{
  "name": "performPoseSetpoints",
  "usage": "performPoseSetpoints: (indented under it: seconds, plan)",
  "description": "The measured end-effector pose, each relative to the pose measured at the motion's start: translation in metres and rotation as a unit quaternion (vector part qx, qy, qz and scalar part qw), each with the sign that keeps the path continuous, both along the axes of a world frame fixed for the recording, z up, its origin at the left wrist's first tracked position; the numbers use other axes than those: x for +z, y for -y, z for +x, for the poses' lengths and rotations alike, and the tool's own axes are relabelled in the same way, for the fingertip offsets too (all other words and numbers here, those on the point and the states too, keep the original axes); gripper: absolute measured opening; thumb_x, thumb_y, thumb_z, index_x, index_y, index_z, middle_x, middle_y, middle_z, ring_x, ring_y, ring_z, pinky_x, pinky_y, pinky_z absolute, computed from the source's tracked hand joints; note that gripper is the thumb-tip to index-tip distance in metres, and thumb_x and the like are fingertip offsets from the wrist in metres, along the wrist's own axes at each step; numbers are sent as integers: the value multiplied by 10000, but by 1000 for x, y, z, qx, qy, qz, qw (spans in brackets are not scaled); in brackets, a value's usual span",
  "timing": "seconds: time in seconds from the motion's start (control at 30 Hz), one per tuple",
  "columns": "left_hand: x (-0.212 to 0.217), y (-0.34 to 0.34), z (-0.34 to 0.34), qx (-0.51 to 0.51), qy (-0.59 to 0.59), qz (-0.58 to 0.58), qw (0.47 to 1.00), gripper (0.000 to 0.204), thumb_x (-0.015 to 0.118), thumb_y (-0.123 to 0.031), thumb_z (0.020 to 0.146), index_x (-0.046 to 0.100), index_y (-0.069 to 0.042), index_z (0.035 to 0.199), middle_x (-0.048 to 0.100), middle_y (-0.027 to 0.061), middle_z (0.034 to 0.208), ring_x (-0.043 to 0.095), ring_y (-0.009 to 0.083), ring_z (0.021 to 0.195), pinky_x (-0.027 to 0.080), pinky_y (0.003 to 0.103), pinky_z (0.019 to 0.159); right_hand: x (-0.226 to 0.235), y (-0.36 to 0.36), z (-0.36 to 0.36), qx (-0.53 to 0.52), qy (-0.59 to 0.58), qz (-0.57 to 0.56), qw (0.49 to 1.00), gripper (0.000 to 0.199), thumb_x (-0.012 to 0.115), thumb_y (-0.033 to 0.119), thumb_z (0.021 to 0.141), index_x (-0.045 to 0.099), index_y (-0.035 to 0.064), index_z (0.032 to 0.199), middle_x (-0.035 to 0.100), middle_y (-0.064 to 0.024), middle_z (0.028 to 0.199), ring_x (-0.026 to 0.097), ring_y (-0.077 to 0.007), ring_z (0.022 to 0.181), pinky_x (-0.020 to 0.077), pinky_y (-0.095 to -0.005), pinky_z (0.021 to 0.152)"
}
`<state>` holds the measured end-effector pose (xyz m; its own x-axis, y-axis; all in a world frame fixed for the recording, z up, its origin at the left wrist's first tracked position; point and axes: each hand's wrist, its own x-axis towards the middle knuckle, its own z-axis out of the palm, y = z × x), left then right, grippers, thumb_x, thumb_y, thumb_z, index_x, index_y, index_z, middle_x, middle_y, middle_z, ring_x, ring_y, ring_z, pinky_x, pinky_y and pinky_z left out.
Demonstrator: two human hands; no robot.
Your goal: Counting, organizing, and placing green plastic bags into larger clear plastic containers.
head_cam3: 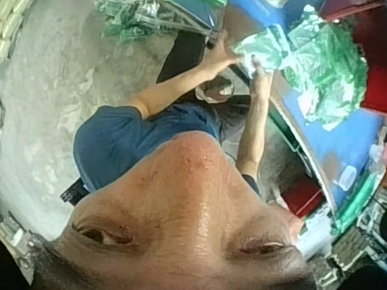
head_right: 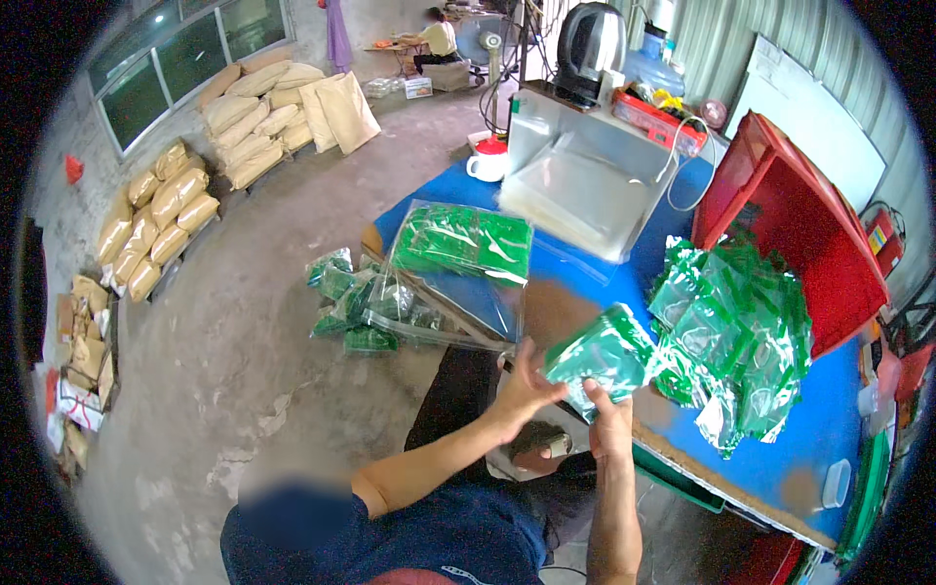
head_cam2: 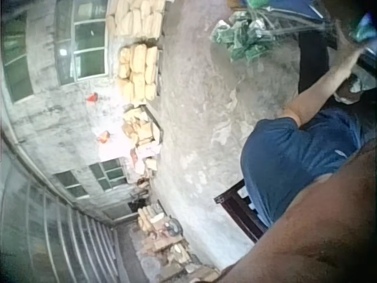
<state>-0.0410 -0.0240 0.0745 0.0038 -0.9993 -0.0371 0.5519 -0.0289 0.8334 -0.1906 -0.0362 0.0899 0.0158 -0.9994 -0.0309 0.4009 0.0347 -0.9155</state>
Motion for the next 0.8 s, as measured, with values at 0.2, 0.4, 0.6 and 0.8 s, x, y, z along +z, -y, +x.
performPoseSetpoints:
  seconds: [0.2,0.4,0.6,0.8]
  plan:
    - [-24,-9,-13,-104,-77,17,991,627,787,-174,849,465,-56,1374,592,54,1251,572,175,1152,447,346,1014,-20,-12,8,19,98,79,992,577,723,133,864,462,49,1372,570,-61,1292,545,-215,1182,424,-390,1020]
    - [-23,0,12,-55,52,-66,995,680,854,-179,736,516,18,1292,635,104,1151,617,177,1049,528,353,924,17,-37,0,-139,-192,-54,970,836,796,238,813,333,-24,1457,468,-159,1401,434,-273,1306,335,-415,1117]
    - [30,14,66,-126,427,-220,868,648,868,-187,640,597,27,1188,684,136,1064,642,161,973,502,313,892,79,-4,-16,-38,-598,-395,696,1368,983,352,449,215,-4,1524,366,-281,1477,351,-450,1380,282,-511,1151]
    - [31,16,53,-184,453,-242,838,724,830,-157,622,559,17,1270,678,157,1088,656,211,1008,502,330,912,65,-7,-38,219,-546,-136,797,1058,936,367,552,430,15,1412,476,-247,1406,535,-400,1240,465,-437,1017]
